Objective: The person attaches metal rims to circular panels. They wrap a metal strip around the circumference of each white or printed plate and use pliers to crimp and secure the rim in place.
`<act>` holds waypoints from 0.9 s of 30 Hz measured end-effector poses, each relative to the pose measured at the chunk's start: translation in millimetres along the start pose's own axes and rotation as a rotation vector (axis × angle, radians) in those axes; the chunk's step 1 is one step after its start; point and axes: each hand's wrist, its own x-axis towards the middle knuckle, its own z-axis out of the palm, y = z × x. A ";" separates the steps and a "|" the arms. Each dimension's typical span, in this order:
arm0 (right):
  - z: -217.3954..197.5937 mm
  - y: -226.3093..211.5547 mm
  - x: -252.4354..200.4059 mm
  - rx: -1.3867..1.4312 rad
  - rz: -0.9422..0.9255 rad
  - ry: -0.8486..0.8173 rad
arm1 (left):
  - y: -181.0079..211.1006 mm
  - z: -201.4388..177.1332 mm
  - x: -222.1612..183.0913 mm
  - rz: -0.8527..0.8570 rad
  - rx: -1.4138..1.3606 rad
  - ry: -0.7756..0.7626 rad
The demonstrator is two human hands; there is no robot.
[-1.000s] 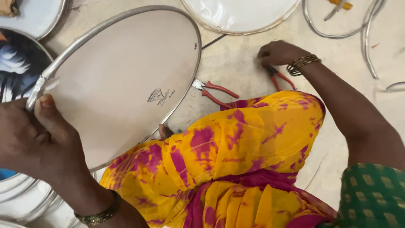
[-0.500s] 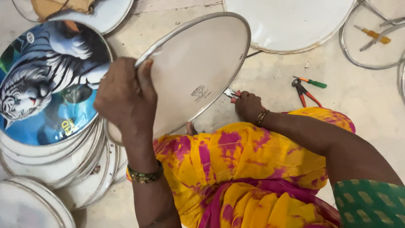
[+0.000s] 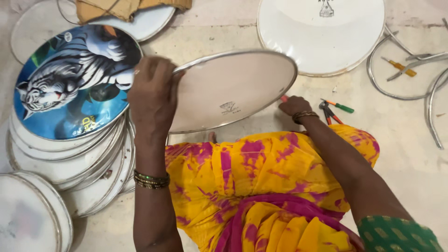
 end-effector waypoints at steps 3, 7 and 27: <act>-28.5 8.6 2.7 0.250 0.040 0.053 | -14.1 -4.8 -25.6 -0.100 0.125 0.141; -69.3 -14.1 -41.5 0.737 0.201 0.038 | -26.6 -9.0 -47.4 -0.322 0.106 0.199; -106.1 -102.3 -183.5 0.881 -0.934 0.421 | 57.9 39.4 46.6 0.283 0.029 0.062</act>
